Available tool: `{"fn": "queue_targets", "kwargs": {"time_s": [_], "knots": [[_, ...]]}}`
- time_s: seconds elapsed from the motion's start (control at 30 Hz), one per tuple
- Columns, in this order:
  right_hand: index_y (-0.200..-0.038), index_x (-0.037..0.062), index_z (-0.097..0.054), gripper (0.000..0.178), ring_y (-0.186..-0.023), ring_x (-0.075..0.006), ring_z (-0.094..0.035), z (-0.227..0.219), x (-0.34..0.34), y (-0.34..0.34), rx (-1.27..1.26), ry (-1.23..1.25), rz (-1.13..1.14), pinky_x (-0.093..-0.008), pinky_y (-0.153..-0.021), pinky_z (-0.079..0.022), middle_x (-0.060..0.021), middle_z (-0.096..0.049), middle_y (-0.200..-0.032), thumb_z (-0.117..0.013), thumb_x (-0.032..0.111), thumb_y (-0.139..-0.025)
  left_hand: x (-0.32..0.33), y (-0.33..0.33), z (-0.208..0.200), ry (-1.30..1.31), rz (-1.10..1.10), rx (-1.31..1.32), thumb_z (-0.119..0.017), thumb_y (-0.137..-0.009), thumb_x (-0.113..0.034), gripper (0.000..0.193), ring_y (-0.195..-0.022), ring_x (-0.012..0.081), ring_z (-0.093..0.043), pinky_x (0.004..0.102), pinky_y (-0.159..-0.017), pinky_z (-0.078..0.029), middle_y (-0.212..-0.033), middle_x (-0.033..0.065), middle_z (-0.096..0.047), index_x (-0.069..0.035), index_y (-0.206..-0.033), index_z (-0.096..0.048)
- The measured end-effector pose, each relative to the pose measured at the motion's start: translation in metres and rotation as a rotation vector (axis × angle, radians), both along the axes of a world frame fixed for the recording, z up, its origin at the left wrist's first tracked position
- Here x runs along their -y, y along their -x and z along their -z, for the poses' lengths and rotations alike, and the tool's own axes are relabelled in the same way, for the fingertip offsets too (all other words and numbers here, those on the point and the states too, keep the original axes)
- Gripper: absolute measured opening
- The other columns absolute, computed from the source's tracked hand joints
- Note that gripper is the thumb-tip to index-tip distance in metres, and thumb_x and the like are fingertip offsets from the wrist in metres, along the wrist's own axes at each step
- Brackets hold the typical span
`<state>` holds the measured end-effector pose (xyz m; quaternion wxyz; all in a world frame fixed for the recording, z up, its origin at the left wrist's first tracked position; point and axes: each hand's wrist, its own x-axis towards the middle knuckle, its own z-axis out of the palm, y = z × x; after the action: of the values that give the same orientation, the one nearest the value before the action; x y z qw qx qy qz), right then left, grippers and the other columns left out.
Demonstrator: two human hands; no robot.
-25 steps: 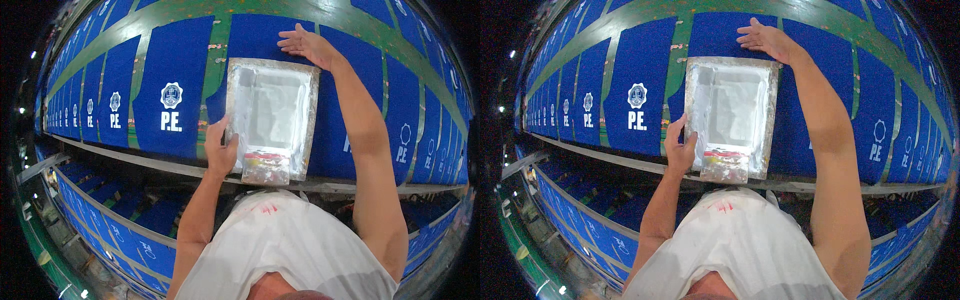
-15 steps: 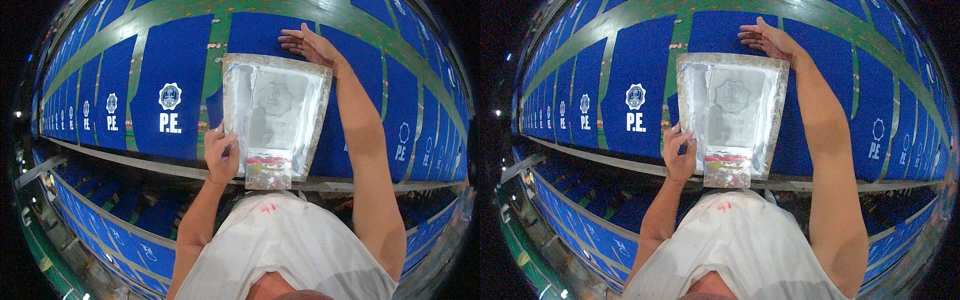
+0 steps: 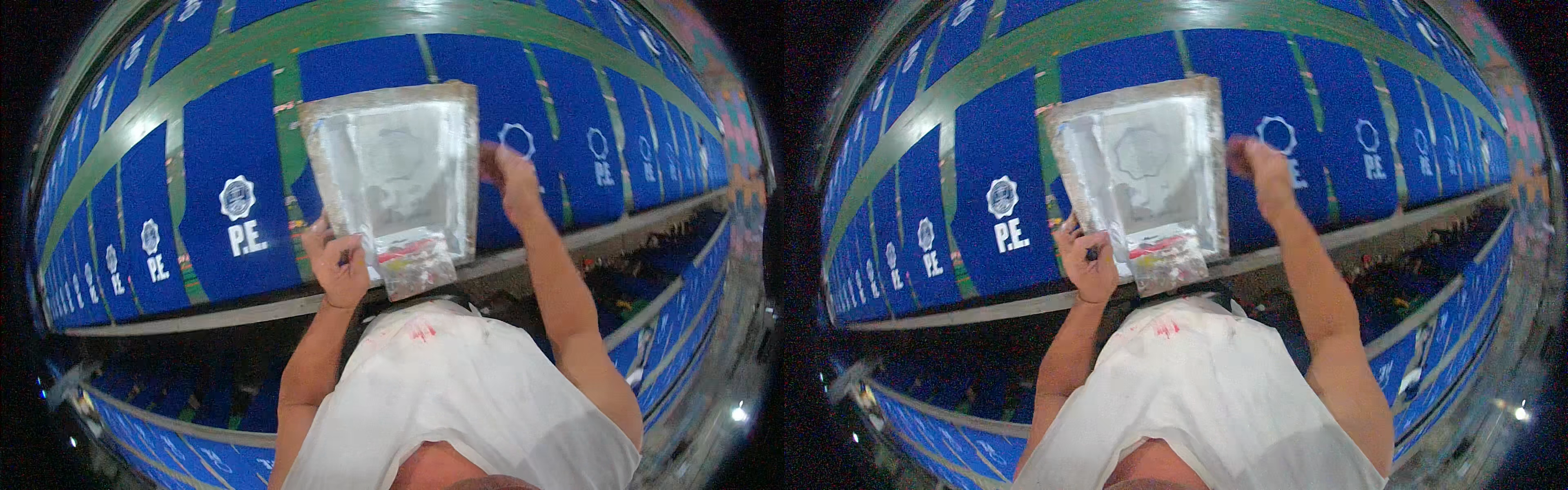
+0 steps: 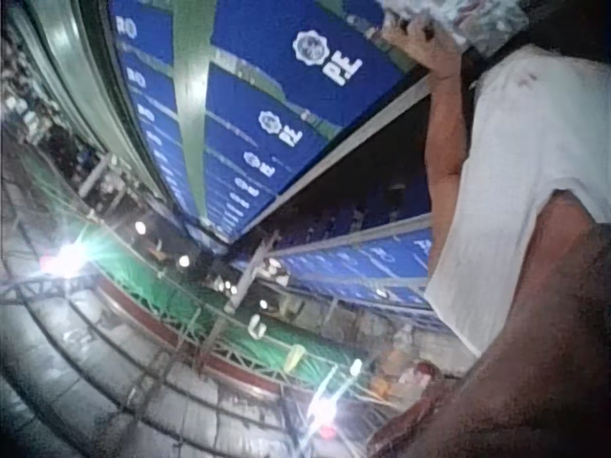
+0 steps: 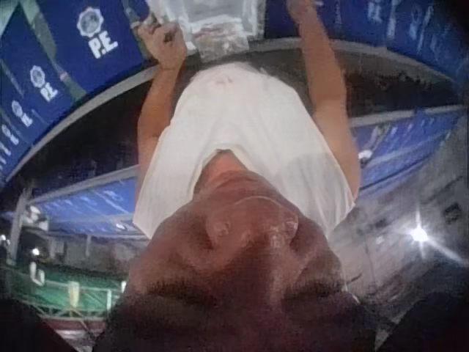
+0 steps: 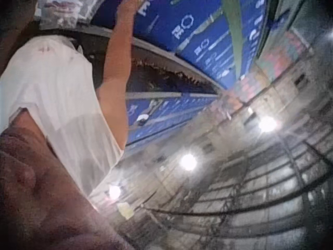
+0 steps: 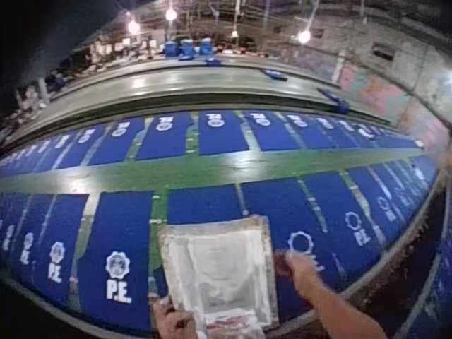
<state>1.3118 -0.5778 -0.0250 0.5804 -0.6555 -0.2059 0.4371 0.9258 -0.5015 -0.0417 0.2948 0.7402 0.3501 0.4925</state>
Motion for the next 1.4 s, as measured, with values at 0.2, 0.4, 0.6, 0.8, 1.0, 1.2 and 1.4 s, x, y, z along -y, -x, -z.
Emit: {"fn": "queue_targets", "kwargs": {"time_s": [0.2,0.4,0.6,0.8,1.0,1.2,1.4], "knots": [[-0.158,-0.0064,-0.064,0.057,-0.13,-0.0203,-0.072,-0.016,0.094,0.087,0.085,0.102,-0.145,-0.0414,-0.114,-0.057,-0.0124,-0.077,-0.143,-0.059,0.037,-0.122,0.002,-0.002,-0.003,0.021,-0.007,0.013,-0.079,-0.087,0.008,0.023,-0.133,0.041,-0.066,0.0487,-0.112,-0.051,-0.148,0.0293,-0.067,-0.008,-0.103,-0.076],[-0.164,-0.0078,-0.059,0.057,-0.144,-0.0204,-0.062,-0.034,0.094,0.097,0.045,-0.038,-0.159,-0.0391,-0.129,-0.041,-0.0128,-0.07,-0.156,-0.061,0.028,-0.12,-0.003,-0.002,-0.013,-0.042,-0.021,-0.054,-0.08,-0.088,0.008,0.02,-0.134,0.0443,-0.066,0.0501,-0.113,-0.051,-0.14,0.0271,-0.069,-0.006,-0.102,-0.076],[-0.164,-0.0077,-0.058,0.056,-0.144,-0.0198,-0.059,-0.018,0.115,0.059,0.163,-0.195,-0.116,-0.0377,-0.127,-0.041,-0.0115,-0.066,-0.158,-0.066,0.019,-0.116,0.005,-0.046,-0.036,-0.036,-0.05,-0.036,-0.085,-0.088,0.008,0.024,-0.131,0.0362,-0.069,0.0444,-0.107,-0.056,-0.147,0.0265,-0.066,-0.005,-0.105,-0.076],[-0.165,-0.0096,-0.057,0.055,-0.144,-0.0211,-0.059,-0.018,0.164,-0.032,0.066,-0.272,0.032,-0.0374,-0.128,-0.039,-0.0118,-0.065,-0.158,-0.061,0.015,-0.116,0.062,-0.151,-0.02,0.043,-0.008,0.089,-0.083,-0.087,0.011,0.028,-0.128,0.0353,-0.069,0.0412,-0.102,-0.058,-0.15,0.0273,-0.062,-0.008,-0.105,-0.076],[-0.167,-0.0144,-0.049,0.063,-0.152,-0.0268,-0.059,0.0,0.21,-0.107,0.09,-0.25,0.048,-0.0415,-0.132,-0.04,-0.0199,-0.061,-0.166,-0.062,0.026,-0.12,0.105,-0.229,0.005,0.081,0.041,0.136,-0.078,-0.087,0.011,0.024,-0.13,0.0376,-0.068,0.0438,-0.102,-0.06,-0.154,0.0277,-0.059,-0.008,-0.102,-0.075],[-0.165,-0.0139,-0.052,0.061,-0.15,-0.0267,-0.06,0.003,0.224,-0.142,0.133,-0.216,-0.025,-0.0414,-0.131,-0.04,-0.0201,-0.064,-0.163,-0.061,0.026,-0.12,0.116,-0.254,0.001,0.088,0.011,0.144,-0.076,-0.086,0.013,0.024,-0.131,0.0385,-0.068,0.0442,-0.105,-0.061,-0.151,0.0289,-0.062,-0.006,-0.1,-0.076],[-0.161,-0.0113,-0.06,0.052,-0.151,-0.0267,-0.057,0.0,0.223,-0.152,0.205,-0.114,-0.07,-0.0415,-0.131,-0.039,-0.0184,-0.063,-0.163,-0.061,0.017,-0.117,0.118,-0.265,0.002,0.21,-0.05,0.169,-0.081,-0.084,0.012,0.021,-0.136,0.0372,-0.07,0.0449,-0.112,-0.057,-0.15,0.0299,-0.068,-0.005,-0.096,-0.075]]}}
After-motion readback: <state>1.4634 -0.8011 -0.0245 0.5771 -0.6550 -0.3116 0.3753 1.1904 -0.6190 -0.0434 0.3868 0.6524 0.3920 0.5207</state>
